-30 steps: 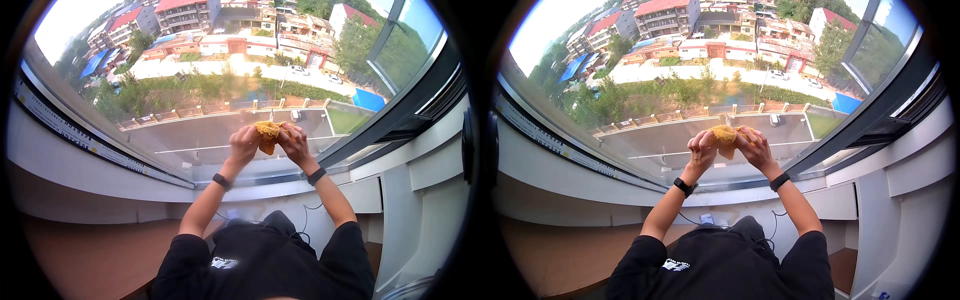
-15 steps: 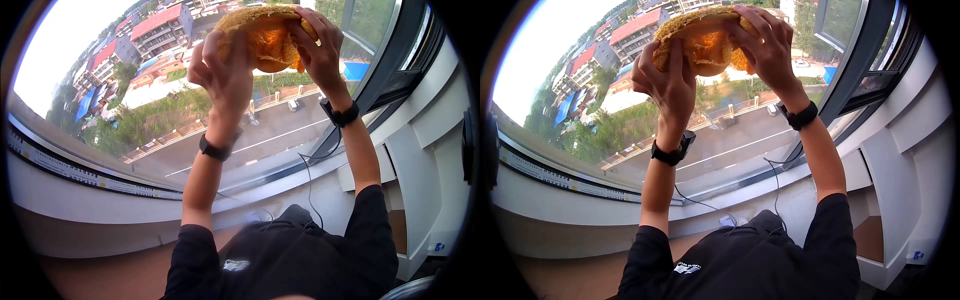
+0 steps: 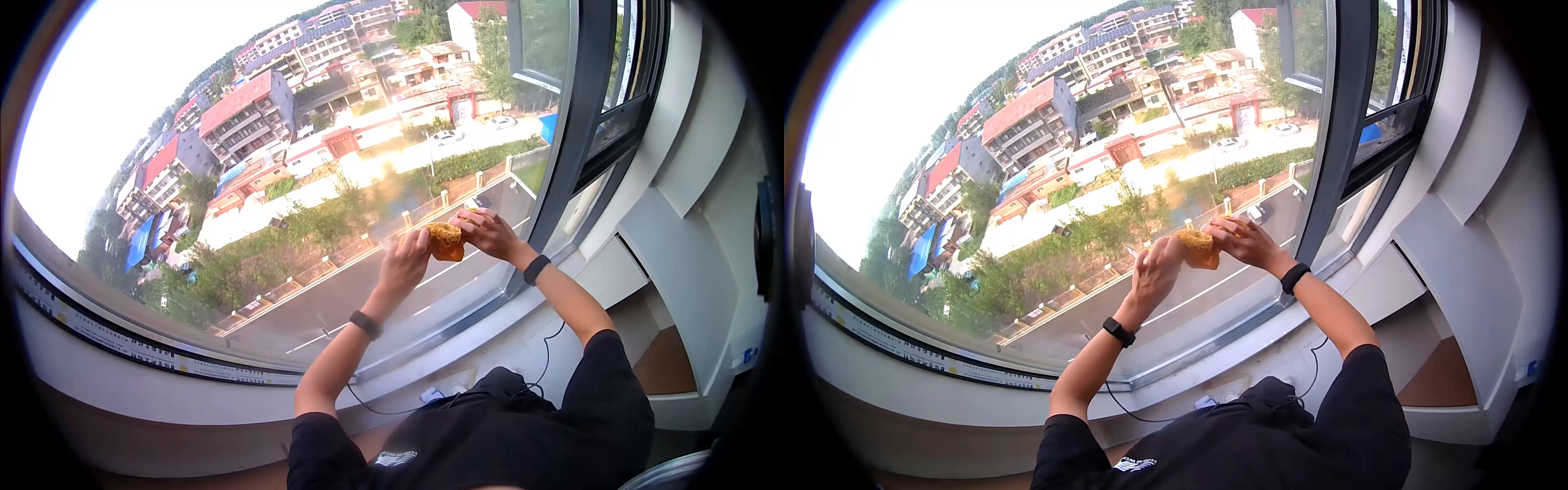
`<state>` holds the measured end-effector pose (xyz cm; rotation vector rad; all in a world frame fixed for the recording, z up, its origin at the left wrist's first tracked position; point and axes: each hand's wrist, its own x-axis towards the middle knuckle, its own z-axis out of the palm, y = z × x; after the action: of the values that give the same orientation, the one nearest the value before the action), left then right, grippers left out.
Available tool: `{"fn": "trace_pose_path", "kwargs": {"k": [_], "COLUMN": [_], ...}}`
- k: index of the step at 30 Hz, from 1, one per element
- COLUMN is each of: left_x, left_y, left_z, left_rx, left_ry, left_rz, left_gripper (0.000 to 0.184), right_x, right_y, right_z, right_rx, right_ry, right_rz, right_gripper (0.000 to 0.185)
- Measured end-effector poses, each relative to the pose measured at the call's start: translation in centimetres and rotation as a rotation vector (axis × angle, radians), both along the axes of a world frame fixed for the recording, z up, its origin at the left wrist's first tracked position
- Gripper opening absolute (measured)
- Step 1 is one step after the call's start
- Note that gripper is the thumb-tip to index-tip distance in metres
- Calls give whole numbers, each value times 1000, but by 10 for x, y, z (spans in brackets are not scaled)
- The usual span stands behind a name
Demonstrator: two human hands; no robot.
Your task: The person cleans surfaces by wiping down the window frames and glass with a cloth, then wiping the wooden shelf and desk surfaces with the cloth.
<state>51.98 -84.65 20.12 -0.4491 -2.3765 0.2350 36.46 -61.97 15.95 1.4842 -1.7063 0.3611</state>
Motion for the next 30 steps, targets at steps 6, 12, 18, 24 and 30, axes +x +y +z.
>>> {"fn": "trace_pose_path", "kwargs": {"k": [6,12,18,24,30], "left_x": [-40,-80,-80,-55,-83], "left_y": [20,56,67,62,82], "left_z": [146,206,74,-75,17], "left_rx": [-8,38,-121,64,-174], "left_ry": [584,692,441,-301,250], "left_rz": [161,169,138,161,185], "left_gripper": [38,40,41,39,39], "right_x": [-44,-67,-69,-53,-105], "right_y": [6,6,33,85,95], "right_z": [173,224,71,-47,67], "right_rx": [-241,-434,-340,79,-116], "right_ry": [176,261,20,15,87], "right_rz": [-22,-106,-109,-142,-44], "right_gripper": [47,50,42,47,40]}}
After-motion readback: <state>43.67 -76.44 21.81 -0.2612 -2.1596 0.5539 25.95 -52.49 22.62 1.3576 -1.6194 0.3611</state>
